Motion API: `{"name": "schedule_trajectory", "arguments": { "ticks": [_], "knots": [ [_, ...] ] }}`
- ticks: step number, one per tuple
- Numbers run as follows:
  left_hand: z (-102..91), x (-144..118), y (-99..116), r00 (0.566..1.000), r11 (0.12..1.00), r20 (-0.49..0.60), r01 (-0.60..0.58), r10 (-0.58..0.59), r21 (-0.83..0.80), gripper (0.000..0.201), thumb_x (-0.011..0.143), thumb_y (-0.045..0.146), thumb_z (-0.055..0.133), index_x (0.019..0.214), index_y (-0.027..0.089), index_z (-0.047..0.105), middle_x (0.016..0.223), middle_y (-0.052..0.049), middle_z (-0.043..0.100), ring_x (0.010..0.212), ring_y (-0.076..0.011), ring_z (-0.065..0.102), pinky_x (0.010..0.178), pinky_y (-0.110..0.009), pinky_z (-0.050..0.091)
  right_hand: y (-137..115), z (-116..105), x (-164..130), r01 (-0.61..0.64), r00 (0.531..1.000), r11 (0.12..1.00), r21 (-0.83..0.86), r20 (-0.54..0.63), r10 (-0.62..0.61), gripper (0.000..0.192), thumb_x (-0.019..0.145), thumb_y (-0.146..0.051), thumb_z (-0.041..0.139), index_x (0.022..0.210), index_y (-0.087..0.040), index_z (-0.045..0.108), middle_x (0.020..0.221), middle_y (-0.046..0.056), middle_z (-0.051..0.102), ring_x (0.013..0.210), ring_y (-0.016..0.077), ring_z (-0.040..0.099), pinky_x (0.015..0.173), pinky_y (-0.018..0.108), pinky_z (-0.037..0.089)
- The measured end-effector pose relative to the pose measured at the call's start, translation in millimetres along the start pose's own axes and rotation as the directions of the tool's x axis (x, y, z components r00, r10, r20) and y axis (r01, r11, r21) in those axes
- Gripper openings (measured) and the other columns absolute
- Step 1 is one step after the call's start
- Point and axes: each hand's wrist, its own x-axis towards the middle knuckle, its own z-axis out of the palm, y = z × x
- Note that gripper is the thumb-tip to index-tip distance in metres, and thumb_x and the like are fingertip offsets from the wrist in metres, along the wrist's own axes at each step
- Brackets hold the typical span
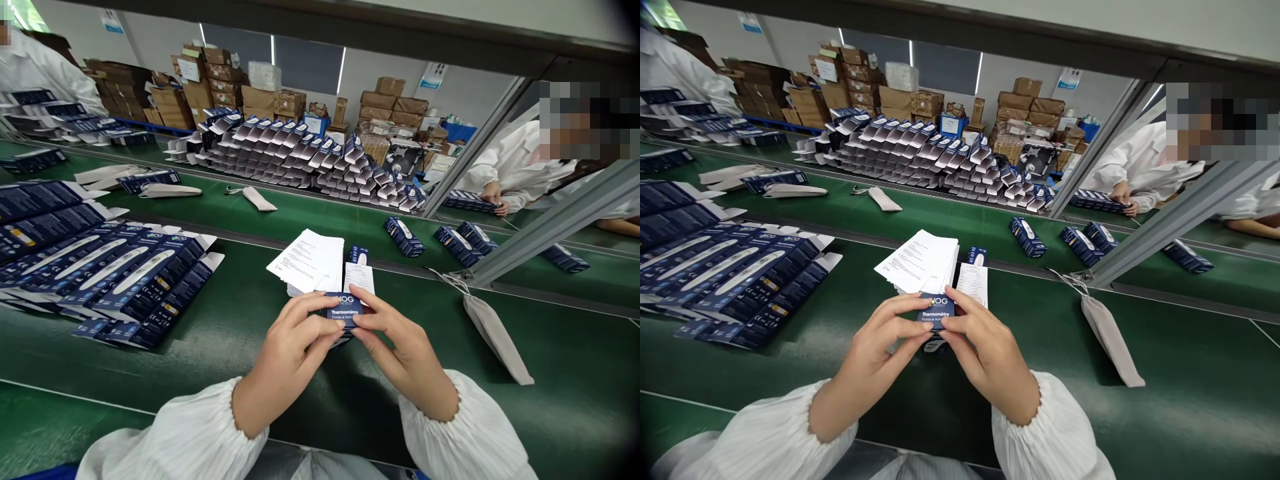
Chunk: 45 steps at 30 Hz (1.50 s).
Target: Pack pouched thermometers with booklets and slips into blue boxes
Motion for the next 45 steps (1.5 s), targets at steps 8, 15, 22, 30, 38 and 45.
{"name": "schedule_trajectory", "arguments": {
  "ticks": [8,15,22,30,38,45],
  "knots": [
    [14.1,-11.2,-0.1,0.976,0.979,0.089,0.192,-0.197,0.064,0.058,0.084,0.019,0.06,0.134,0.029,0.031,0.14,-0.006,0.04,0.126,-0.0196,0.042,0.103,-0.037,0.042,-12.3,-23.6,13.5,0.176,0.975,0.943,-0.282,0.181,-0.128,0.013,0.091,-0.022,0.059,0.103,-0.019,0.054,0.131,0.013,0.051,0.12,0.0284,0.048,0.094,0.049,0.045],
    [1.8,11.0,-1.2,0.968,0.984,0.243,0.024,-0.068,0.179,0.056,0.091,0.032,0.049,0.142,0.026,0.027,0.14,-0.003,0.045,0.13,-0.0151,0.039,0.11,-0.031,0.033,2.9,-89.0,15.8,-0.164,0.936,0.959,-0.23,0.27,0.224,0.044,0.085,-0.046,0.065,0.123,-0.026,0.054,0.105,0.004,0.062,0.084,0.0196,0.058,0.07,0.031,0.052],
    [-10.4,46.0,-39.8,0.912,0.765,0.354,-0.076,-0.205,0.64,0.053,0.096,0.04,0.033,0.137,0.007,0.038,0.146,-0.018,0.037,0.139,-0.0292,0.027,0.113,-0.053,0.023,158.0,-125.5,9.9,-0.75,0.453,0.54,0.383,-0.298,0.84,0.028,0.088,-0.04,0.061,0.103,-0.016,0.061,0.064,-0.004,0.051,0.048,0.0076,0.045,0.047,0.02,0.047],
    [-18.2,52.1,-13.1,0.784,0.764,0.582,-0.234,-0.217,0.601,0.064,0.073,-0.012,0.025,0.132,0.006,0.045,0.13,-0.018,0.055,0.12,-0.0261,0.053,0.096,-0.039,0.046,217.0,-78.9,53.5,-0.7,0.555,0.608,0.375,-0.249,0.794,0.028,0.095,-0.034,0.053,0.115,-0.014,0.055,0.109,0.008,0.06,0.091,0.0181,0.062,0.077,0.035,0.054],
    [1.9,112.2,-41.6,0.809,0.782,0.477,-0.034,-0.345,0.623,0.038,0.093,0.027,0.035,0.117,0.007,0.056,0.102,-0.019,0.066,0.095,-0.0318,0.063,0.079,-0.042,0.047,117.5,-40.9,21.0,-0.465,0.882,0.882,0.082,0.127,0.453,0.034,0.067,-0.031,0.08,0.099,-0.023,0.07,0.113,0.003,0.065,0.116,0.0257,0.052,0.109,0.042,0.033],
    [-8.8,101.7,-30.2,0.885,0.843,0.371,0.044,-0.282,0.536,0.043,0.097,0.034,0.022,0.113,0.017,0.059,0.103,-0.009,0.064,0.093,-0.0228,0.061,0.08,-0.033,0.046,95.5,-21.8,10.9,-0.121,0.916,0.931,-0.345,0.322,0.238,0.02,0.074,-0.02,0.075,0.091,-0.018,0.063,0.12,0.01,0.058,0.115,0.0252,0.05,0.097,0.04,0.043]
  ]
}}
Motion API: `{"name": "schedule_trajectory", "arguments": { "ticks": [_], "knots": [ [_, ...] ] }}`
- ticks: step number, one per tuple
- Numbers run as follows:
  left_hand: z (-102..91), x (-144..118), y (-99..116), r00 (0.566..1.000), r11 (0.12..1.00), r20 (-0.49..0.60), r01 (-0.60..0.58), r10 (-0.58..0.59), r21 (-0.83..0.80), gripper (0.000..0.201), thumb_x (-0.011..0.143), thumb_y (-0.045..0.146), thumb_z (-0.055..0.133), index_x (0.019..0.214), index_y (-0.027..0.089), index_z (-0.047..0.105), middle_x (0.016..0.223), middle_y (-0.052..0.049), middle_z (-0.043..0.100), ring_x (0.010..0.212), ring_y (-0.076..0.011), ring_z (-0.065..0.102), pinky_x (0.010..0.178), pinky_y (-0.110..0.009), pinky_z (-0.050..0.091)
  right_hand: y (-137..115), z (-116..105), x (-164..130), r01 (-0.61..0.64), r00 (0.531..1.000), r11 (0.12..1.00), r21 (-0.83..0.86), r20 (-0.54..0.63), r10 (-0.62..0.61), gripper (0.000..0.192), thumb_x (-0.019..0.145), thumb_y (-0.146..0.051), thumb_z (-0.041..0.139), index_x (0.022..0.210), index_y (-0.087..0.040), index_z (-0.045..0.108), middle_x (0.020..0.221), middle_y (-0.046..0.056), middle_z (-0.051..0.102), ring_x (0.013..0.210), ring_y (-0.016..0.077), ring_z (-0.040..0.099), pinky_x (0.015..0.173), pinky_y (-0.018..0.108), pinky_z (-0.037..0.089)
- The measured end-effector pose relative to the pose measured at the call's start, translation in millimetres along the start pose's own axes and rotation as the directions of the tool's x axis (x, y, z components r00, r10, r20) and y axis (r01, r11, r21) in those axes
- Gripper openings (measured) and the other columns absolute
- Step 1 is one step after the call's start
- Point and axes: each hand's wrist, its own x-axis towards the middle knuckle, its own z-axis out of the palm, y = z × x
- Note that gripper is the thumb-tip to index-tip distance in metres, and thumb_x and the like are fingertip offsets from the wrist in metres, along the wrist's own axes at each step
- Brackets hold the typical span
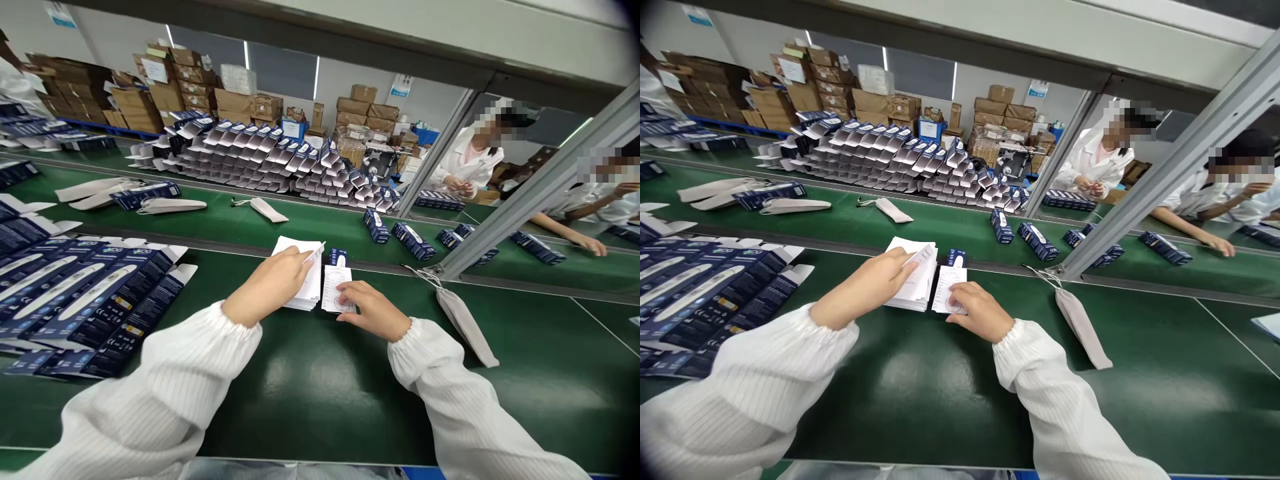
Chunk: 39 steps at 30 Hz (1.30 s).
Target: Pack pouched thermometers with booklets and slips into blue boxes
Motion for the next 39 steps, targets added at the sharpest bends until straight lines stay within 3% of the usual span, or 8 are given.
{"name": "schedule_trajectory", "arguments": {
  "ticks": [4,7,13,17,21,25,31,39],
  "knots": [
    [-31.9,-46.7,16.1,0.967,0.962,-0.225,0.059,-0.121,-0.266,0.04,0.096,0.039,0.028,0.115,0.02,0.058,0.109,-0.005,0.064,0.098,-0.0202,0.059,0.084,-0.029,0.044,6.0,-1.3,5.7,0.002,0.999,1.0,-0.01,0.032,-0.002,0.015,0.075,-0.017,0.075,0.085,-0.019,0.063,0.117,0.008,0.058,0.112,0.0236,0.051,0.095,0.038,0.043],
    [-36.3,-79.6,24.7,0.974,0.817,-0.02,0.177,-0.225,-0.548,0.04,0.093,0.045,0.035,0.109,0.02,0.062,0.098,-0.003,0.069,0.081,-0.0187,0.063,0.07,-0.026,0.048,8.4,-4.0,7.3,0.005,0.998,1.0,0.001,0.065,-0.005,0.012,0.075,-0.017,0.074,0.083,-0.02,0.065,0.117,0.006,0.059,0.111,0.0225,0.053,0.095,0.036,0.043],
    [35.7,-102.7,33.7,0.82,0.145,0.538,0.566,-0.195,-0.811,0.039,0.089,0.044,0.05,0.118,0.02,0.058,0.093,-0.004,0.072,0.083,-0.0187,0.067,0.067,-0.025,0.05,7.4,-6.0,10.8,-0.022,0.998,1.0,0.007,0.059,0.022,0.008,0.085,-0.018,0.06,0.083,-0.02,0.068,0.114,0.006,0.064,0.107,0.0222,0.058,0.093,0.036,0.045],
    [79.6,-94.6,44.8,0.756,-0.277,0.624,0.567,-0.198,-0.775,0.041,0.089,0.039,0.052,0.122,0.015,0.053,0.105,-0.012,0.069,0.089,-0.0221,0.067,0.071,-0.031,0.052,-7.1,-10.6,3.2,-0.059,0.998,0.998,0.004,-0.023,0.059,0.02,0.094,-0.022,0.046,0.089,-0.019,0.065,0.089,0.006,0.068,0.081,0.0197,0.064,0.075,0.032,0.05],
    [95.6,-84.6,52.1,0.731,-0.491,0.646,0.489,-0.221,-0.721,0.045,0.087,0.042,0.056,0.119,0.01,0.054,0.103,-0.015,0.07,0.092,-0.0264,0.067,0.079,-0.038,0.052,-37.1,-10.8,-23.2,0.021,0.998,0.997,0.079,-0.061,-0.017,0.021,0.097,-0.026,0.044,0.087,-0.019,0.06,0.088,0.005,0.066,0.081,0.018,0.062,0.073,0.03,0.049],
    [101.8,-77.3,51.4,0.766,-0.532,0.621,0.462,-0.165,-0.71,0.053,0.086,0.052,0.052,0.118,0.009,0.055,0.103,-0.016,0.069,0.096,-0.0286,0.066,0.086,-0.042,0.05,-60.7,4.0,-48.5,0.141,0.99,0.98,0.138,0.001,-0.142,0.026,0.099,-0.03,0.042,0.082,-0.018,0.058,0.083,0.006,0.065,0.08,0.0191,0.061,0.072,0.032,0.05],
    [120.7,-72.8,46.4,0.826,-0.389,0.551,0.472,-0.118,-0.791,0.047,0.084,0.037,0.061,0.122,0.01,0.053,0.102,-0.014,0.069,0.094,-0.027,0.066,0.088,-0.042,0.047,-53.2,-3.5,-43.3,0.063,0.988,0.988,0.141,0.133,-0.082,0.033,0.099,-0.036,0.041,0.079,-0.017,0.061,0.077,0.004,0.065,0.071,0.0173,0.061,0.067,0.028,0.049],
    [138.7,-68.9,36.0,0.869,-0.177,0.492,0.493,0.053,-0.852,0.046,0.08,0.044,0.064,0.113,0.012,0.063,0.105,-0.013,0.069,0.096,-0.0283,0.065,0.095,-0.047,0.042,35.6,-42.6,139.8,-0.23,0.958,0.942,-0.242,0.112,0.263,0.022,0.099,-0.027,0.044,0.101,-0.018,0.064,0.107,0.005,0.064,0.098,0.0181,0.058,0.09,0.033,0.045]
  ]
}}
